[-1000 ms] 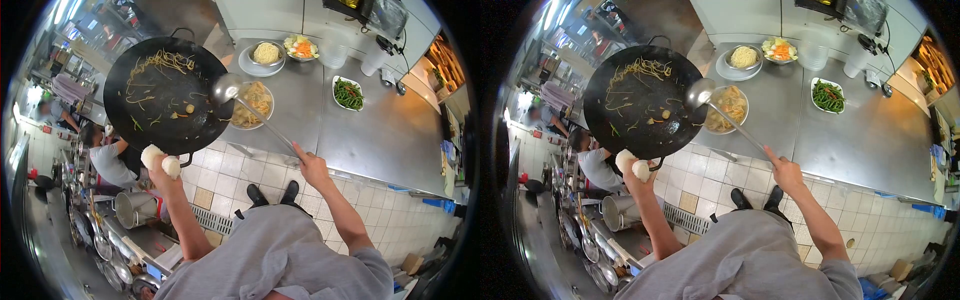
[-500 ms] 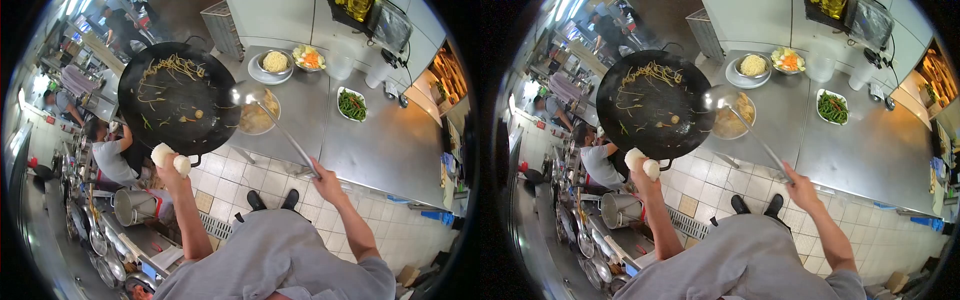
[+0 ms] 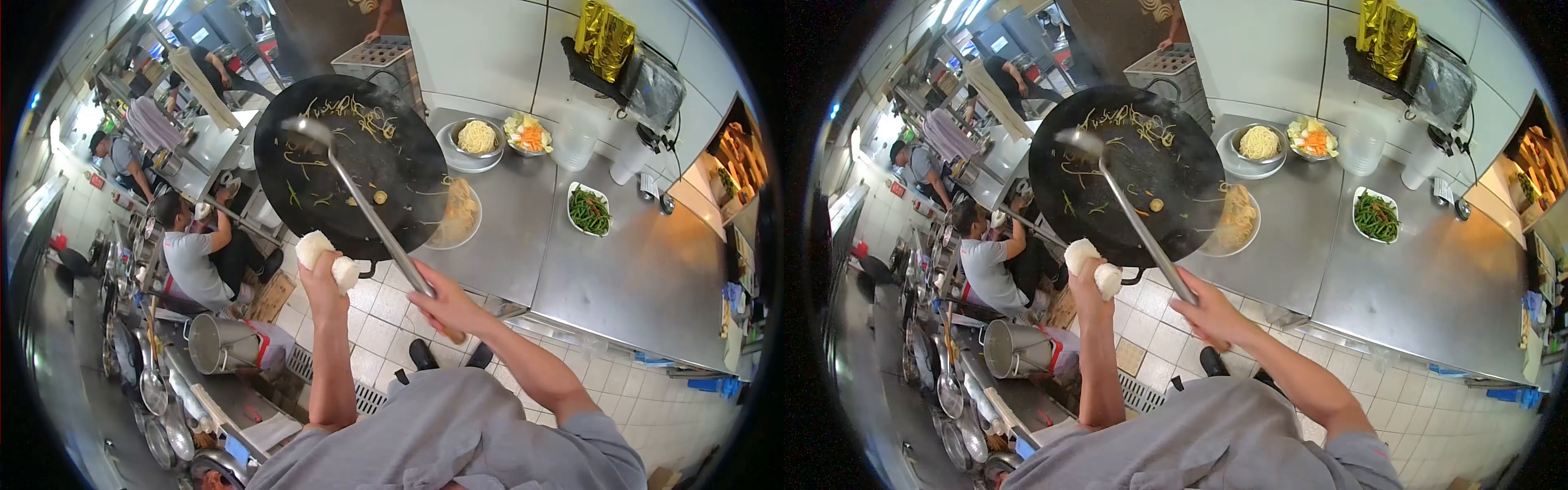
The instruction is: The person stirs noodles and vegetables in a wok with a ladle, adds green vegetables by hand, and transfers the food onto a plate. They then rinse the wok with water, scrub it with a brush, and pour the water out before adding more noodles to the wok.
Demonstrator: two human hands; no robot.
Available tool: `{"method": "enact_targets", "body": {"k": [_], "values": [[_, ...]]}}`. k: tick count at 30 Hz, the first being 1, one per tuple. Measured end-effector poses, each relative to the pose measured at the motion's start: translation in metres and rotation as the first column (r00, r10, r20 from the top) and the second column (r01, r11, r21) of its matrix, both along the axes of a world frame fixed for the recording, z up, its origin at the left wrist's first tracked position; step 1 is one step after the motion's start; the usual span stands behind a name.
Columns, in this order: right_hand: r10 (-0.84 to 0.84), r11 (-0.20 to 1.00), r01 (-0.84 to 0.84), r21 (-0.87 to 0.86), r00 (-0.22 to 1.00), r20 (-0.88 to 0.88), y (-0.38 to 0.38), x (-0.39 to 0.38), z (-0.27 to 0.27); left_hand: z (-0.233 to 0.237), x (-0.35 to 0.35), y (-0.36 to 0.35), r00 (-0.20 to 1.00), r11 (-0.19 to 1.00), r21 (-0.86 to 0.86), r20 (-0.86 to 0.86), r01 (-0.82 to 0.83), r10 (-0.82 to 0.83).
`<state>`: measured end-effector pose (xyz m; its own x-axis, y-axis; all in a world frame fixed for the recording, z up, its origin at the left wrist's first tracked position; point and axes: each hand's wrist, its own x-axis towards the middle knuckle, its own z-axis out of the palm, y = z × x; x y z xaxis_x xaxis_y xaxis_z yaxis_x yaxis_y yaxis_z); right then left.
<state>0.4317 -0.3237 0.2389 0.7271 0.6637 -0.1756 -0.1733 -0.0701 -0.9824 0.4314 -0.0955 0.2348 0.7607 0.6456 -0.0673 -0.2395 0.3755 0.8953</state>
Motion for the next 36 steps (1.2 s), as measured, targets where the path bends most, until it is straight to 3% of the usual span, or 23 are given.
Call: {"method": "enact_targets", "body": {"k": [1,2,4,5,7,10,12,14,17,19,21,23,25,28,29,31,34,36], "values": [[0.006,0.995,-0.002,-0.097,0.999,0.036,-0.019,-0.007,-0.008,-0.005,0.001,0.008,1.000,1.000,-0.015,0.005,0.012,-0.011],[-0.052,0.988,0.106,-0.114,0.914,0.403,-0.038,-0.008,-0.050,-0.008,0.001,0.014,1.000,0.999,-0.030,0.010,0.022,-0.021],[0.034,0.885,0.286,-0.367,0.747,0.664,-0.091,-0.012,-0.096,-0.002,-0.002,0.021,0.999,0.998,-0.054,0.003,0.033,-0.033],[0.131,0.718,0.327,-0.614,0.803,0.581,-0.120,-0.015,-0.097,0.001,-0.003,0.023,0.999,0.997,-0.067,-0.003,0.038,-0.039],[0.183,0.567,0.439,-0.697,0.758,0.627,-0.158,-0.016,-0.097,0.001,-0.007,0.029,0.999,0.996,-0.082,-0.013,0.030,-0.032],[0.039,0.612,0.511,-0.604,0.743,0.668,-0.150,-0.009,-0.086,0.003,-0.008,0.027,1.000,0.997,-0.076,-0.028,-0.014,0.012],[-0.176,0.722,0.458,-0.518,0.847,0.502,-0.108,0.000,-0.067,0.006,-0.009,0.023,0.999,0.997,-0.076,-0.038,-0.015,0.012],[-0.265,0.829,0.458,-0.322,0.828,0.495,-0.069,0.013,-0.080,0.009,-0.013,0.020,0.998,0.996,-0.087,-0.054,0.017,-0.021],[-0.328,0.865,0.465,-0.189,0.809,0.488,-0.023,0.015,-0.092,0.008,-0.009,0.017,0.999,0.998,-0.062,-0.018,0.027,-0.029],[-0.307,0.887,0.438,-0.146,0.795,0.523,-0.013,0.004,-0.086,0.007,-0.007,0.017,0.999,0.998,-0.055,-0.017,0.030,-0.031],[-0.174,0.800,0.478,-0.363,0.764,0.621,-0.046,-0.015,-0.105,0.005,-0.004,0.020,0.999,0.998,-0.048,-0.025,0.038,-0.039],[-0.083,0.748,0.519,-0.413,0.691,0.718,-0.098,-0.036,-0.124,0.006,-0.003,0.025,0.999,0.996,-0.076,-0.004,0.036,-0.037],[0.044,0.625,0.542,-0.562,0.694,0.718,-0.141,-0.045,-0.125,0.005,-0.005,0.027,0.999,0.995,-0.090,-0.001,0.032,-0.032],[-0.009,0.676,0.560,-0.478,0.655,0.756,-0.122,-0.036,-0.109,0.003,-0.007,0.027,0.999,0.996,-0.086,-0.020,0.026,-0.028],[-0.098,0.757,0.538,-0.370,0.653,0.751,-0.097,-0.032,-0.100,-0.001,-0.006,0.026,0.999,0.996,-0.082,-0.033,0.020,-0.023],[-0.150,0.832,0.460,-0.309,0.725,0.673,-0.047,-0.028,-0.080,-0.004,-0.004,0.022,0.999,0.997,-0.075,-0.037,0.022,-0.025],[-0.087,0.842,0.410,-0.350,0.743,0.663,-0.036,-0.030,-0.088,0.000,-0.003,0.021,0.999,0.997,-0.068,-0.028,0.031,-0.033],[0.028,0.752,0.512,-0.415,0.604,0.797,-0.085,-0.031,-0.129,0.004,-0.005,0.029,0.999,0.997,-0.074,-0.046,0.021,-0.024]]}}
